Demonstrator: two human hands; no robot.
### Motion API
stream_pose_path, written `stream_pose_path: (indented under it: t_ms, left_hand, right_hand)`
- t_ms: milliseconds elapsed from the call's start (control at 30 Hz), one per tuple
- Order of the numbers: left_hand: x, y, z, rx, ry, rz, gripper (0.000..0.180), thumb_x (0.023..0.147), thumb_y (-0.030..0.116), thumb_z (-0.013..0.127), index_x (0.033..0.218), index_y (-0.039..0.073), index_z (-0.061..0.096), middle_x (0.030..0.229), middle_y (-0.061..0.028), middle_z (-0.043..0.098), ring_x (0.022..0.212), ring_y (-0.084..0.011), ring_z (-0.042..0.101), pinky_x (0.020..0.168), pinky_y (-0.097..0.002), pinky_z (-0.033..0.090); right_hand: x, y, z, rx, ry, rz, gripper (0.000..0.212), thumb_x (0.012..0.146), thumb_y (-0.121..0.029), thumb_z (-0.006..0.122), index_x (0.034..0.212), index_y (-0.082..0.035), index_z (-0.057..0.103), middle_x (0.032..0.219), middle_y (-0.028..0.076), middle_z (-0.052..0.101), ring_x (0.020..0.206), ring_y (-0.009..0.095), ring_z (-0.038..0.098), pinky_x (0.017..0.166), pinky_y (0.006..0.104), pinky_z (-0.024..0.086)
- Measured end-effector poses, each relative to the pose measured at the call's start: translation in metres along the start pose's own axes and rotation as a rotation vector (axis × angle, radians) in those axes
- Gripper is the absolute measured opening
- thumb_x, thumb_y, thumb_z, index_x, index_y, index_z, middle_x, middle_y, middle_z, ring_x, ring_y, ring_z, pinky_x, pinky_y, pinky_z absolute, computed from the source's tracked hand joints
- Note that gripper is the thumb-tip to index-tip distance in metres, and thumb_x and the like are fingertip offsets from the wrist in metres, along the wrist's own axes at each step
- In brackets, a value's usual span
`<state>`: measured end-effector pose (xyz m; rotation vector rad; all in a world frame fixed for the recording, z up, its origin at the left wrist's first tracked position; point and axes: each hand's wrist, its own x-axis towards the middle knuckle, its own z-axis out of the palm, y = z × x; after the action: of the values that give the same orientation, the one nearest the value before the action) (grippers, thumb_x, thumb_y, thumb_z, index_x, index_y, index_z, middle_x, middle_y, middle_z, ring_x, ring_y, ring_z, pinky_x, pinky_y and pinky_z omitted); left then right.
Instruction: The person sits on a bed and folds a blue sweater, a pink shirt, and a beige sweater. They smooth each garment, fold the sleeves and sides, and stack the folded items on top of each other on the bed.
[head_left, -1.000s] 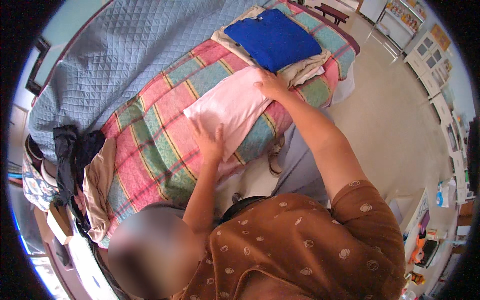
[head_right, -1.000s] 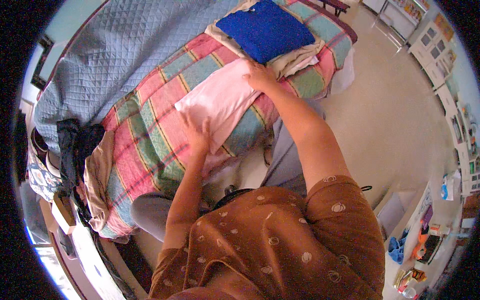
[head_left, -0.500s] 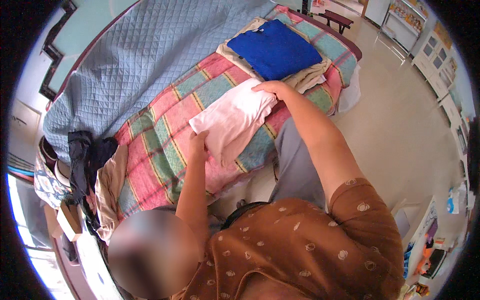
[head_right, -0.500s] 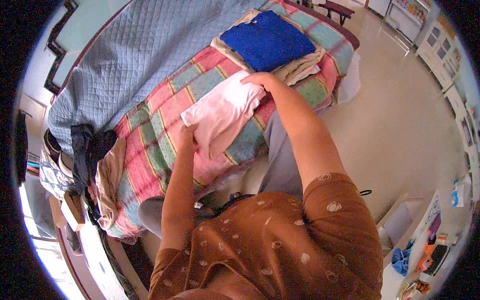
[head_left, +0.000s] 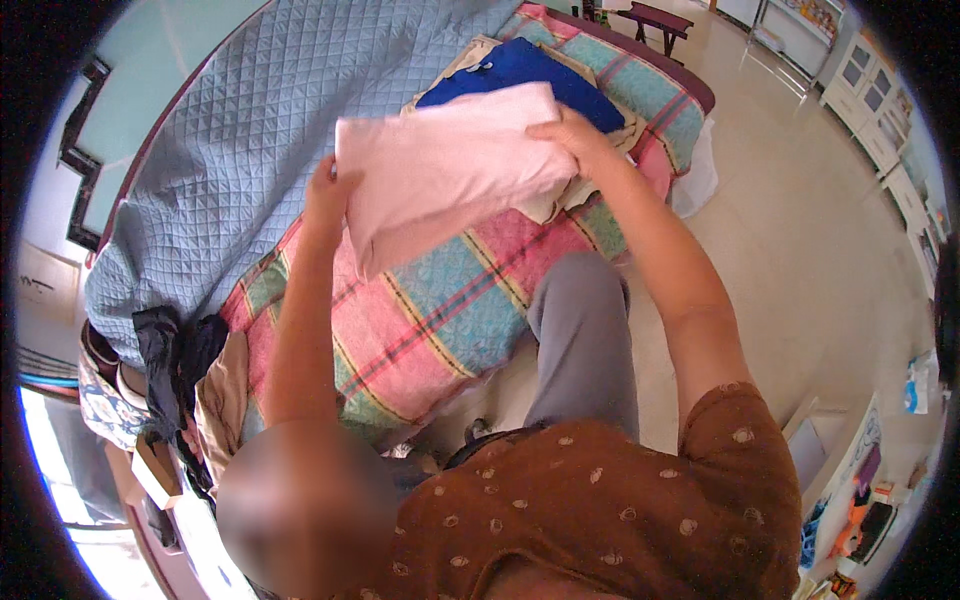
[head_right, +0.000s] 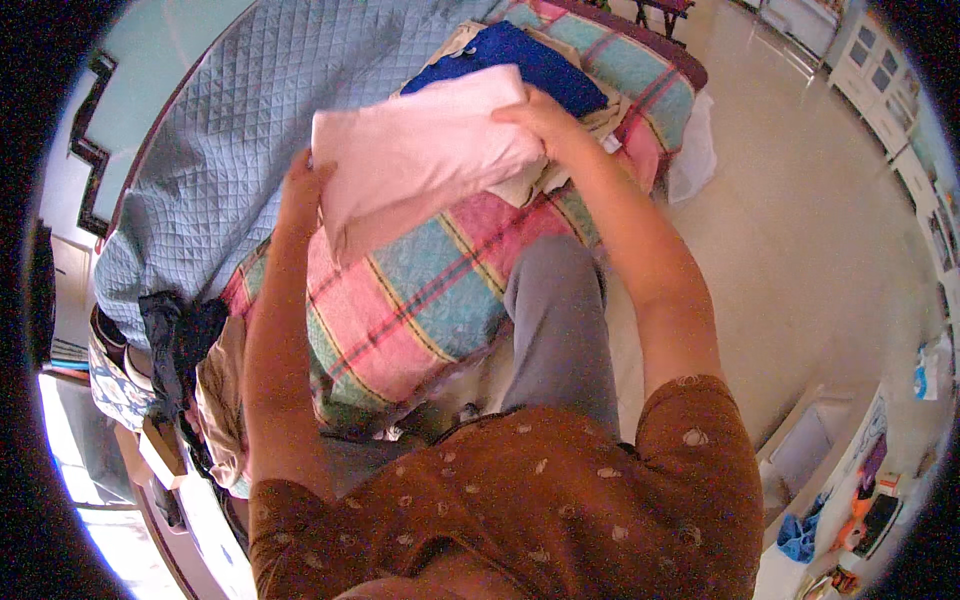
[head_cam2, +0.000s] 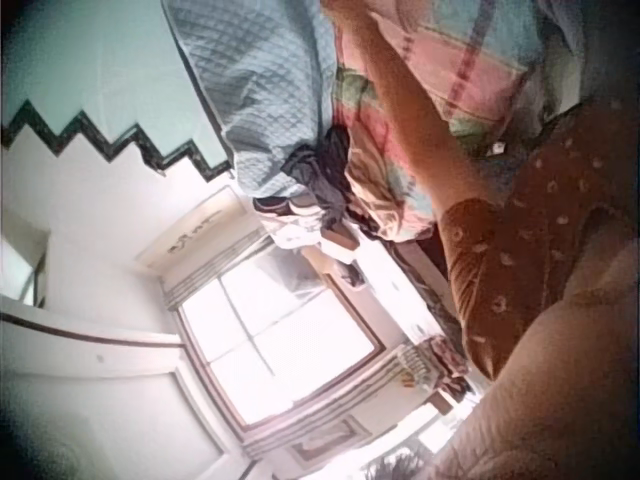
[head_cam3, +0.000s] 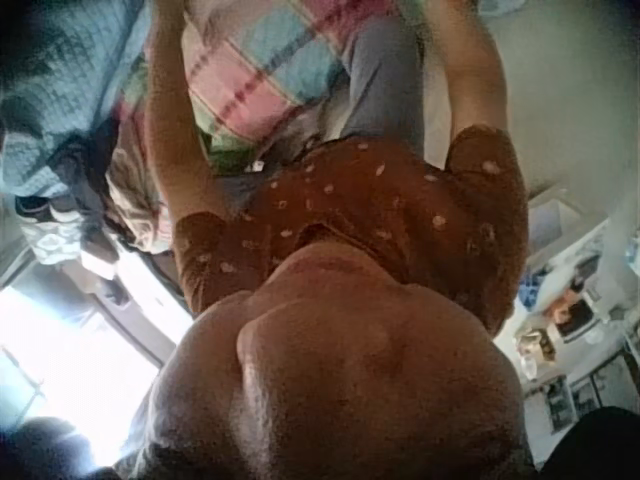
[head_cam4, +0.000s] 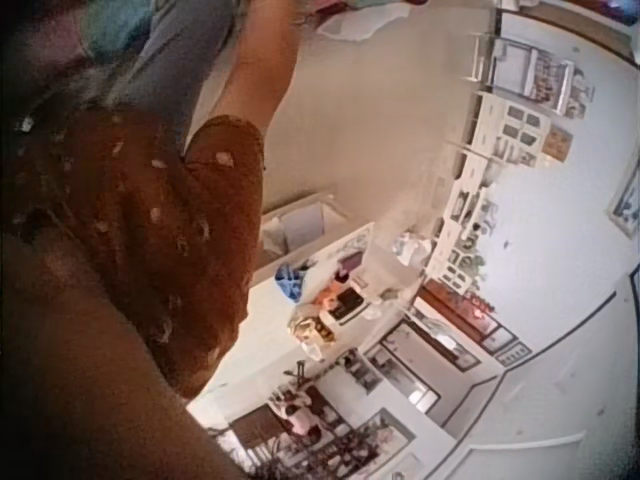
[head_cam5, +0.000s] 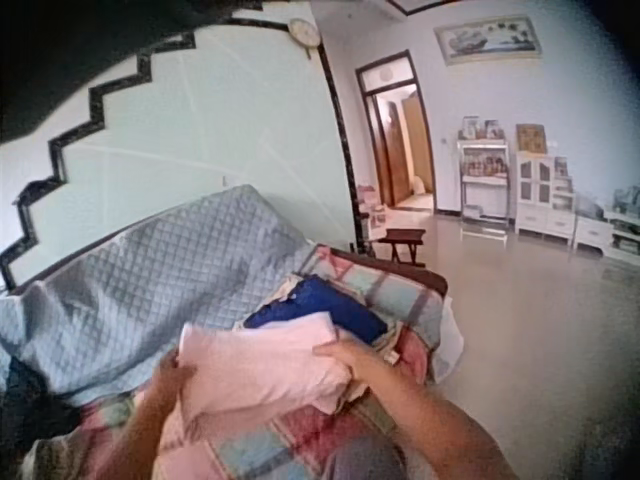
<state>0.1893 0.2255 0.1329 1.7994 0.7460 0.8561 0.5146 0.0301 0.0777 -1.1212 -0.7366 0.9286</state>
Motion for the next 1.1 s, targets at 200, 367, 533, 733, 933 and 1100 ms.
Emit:
stream_pose_path:
  t_ms: [200,367,533,733,933,1100]
  left_hand:
    - [0.128,0.043,0.075,0.166,0.078,0.084,0.053,0.083,0.018,0.067,0.129,-0.003,0.053,0.106,-0.0186,0.065,0.088,-0.0227,0.066,0.073,-0.0345,0.053]
    - [0.186,-0.007,0.157,0.708,0.233,0.468,0.066,0.085,0.037,0.068,0.138,0.005,0.047,0.125,-0.022,0.06,0.107,-0.0343,0.063,0.089,-0.0454,0.05]
    - [0.122,-0.078,0.213,1.108,-0.146,0.423,0.074,0.092,0.062,0.046,0.149,0.017,0.035,0.153,-0.0139,0.035,0.141,-0.0313,0.033,0.108,-0.0559,0.033]
    - [0.102,-0.104,0.205,0.869,-0.124,0.357,0.078,0.091,0.064,0.046,0.153,0.02,0.026,0.16,-0.012,0.021,0.148,-0.0319,0.018,0.11,-0.0688,0.019]
    - [0.125,-0.128,0.202,0.655,0.048,0.502,0.069,0.091,0.054,0.053,0.141,0.008,0.041,0.146,-0.0161,0.04,0.141,-0.0325,0.032,0.108,-0.0602,0.03]
    - [0.177,-0.141,0.162,0.342,0.188,-0.099,0.068,0.092,0.051,0.054,0.12,-0.011,0.057,0.12,-0.0321,0.06,0.112,-0.0457,0.058,0.097,-0.0492,0.045]
  right_hand:
    - [0.069,-0.066,-0.061,-0.082,0.13,-0.166,0.058,0.075,-0.008,0.077,0.127,0.002,0.051,0.113,0.016,0.064,0.098,0.026,0.066,0.082,0.0393,0.056]
    - [0.126,-0.039,-0.148,-1.03,0.645,-0.188,0.07,0.079,-0.017,0.076,0.136,0.004,0.043,0.125,0.024,0.059,0.11,0.031,0.062,0.095,0.0444,0.05]
    - [0.1,-0.005,-0.086,-1.69,0.605,-0.435,0.068,0.091,-0.055,0.053,0.147,-0.017,0.039,0.153,0.014,0.035,0.141,0.037,0.03,0.114,0.0509,0.026]
    - [0.101,0.075,-0.117,-1.561,0.446,-0.474,0.055,0.095,-0.053,0.045,0.14,-0.02,0.048,0.15,0.011,0.04,0.138,0.041,0.032,0.114,0.0497,0.026]
    - [0.122,0.073,-0.139,-1.261,0.585,-0.585,0.059,0.093,-0.048,0.051,0.135,-0.006,0.05,0.14,0.022,0.047,0.13,0.042,0.042,0.109,0.0478,0.033]
    - [0.143,0.053,-0.177,-0.655,0.771,-0.178,0.055,0.083,-0.038,0.066,0.118,0.003,0.061,0.119,0.026,0.062,0.111,0.04,0.059,0.097,0.0443,0.044]
